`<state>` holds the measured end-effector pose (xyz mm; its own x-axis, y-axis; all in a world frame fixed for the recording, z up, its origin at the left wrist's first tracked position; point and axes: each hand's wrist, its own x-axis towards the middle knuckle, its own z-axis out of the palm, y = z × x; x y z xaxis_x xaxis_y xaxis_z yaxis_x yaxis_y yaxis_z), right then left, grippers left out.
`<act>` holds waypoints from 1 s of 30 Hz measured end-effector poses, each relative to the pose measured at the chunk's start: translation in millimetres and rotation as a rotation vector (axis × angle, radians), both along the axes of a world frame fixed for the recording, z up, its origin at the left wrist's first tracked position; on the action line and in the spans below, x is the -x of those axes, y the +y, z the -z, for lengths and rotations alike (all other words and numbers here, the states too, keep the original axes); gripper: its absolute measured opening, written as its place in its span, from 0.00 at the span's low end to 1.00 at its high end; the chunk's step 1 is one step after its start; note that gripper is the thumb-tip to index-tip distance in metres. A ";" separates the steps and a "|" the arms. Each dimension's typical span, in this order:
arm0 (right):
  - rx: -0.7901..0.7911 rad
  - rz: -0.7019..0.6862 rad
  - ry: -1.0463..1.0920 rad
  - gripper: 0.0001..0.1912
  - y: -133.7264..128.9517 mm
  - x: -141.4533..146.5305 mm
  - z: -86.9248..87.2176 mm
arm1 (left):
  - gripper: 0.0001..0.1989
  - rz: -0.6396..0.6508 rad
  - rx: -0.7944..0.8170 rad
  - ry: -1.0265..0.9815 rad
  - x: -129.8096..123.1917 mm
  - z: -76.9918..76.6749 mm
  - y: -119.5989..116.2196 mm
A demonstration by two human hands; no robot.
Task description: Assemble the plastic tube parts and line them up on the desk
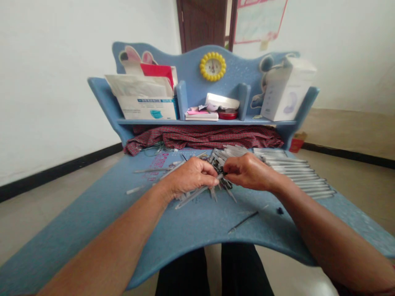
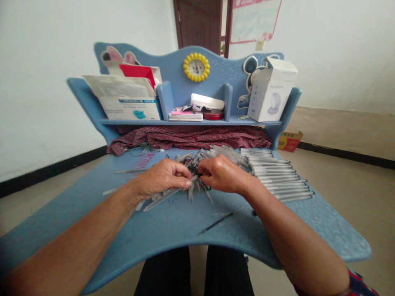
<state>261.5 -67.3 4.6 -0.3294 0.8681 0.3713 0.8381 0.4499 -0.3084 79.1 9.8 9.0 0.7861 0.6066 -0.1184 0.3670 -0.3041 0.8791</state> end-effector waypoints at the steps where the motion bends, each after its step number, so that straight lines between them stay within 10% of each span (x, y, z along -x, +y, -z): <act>1: 0.005 0.013 -0.022 0.03 0.8 0.0 0.6 | 0.05 -0.001 -0.007 0.002 -0.5 -0.2 0.2; 30: -0.002 -0.014 0.038 0.02 1.6 0.2 3.3 | 0.06 0.015 0.060 -0.024 2.3 -0.2 0.9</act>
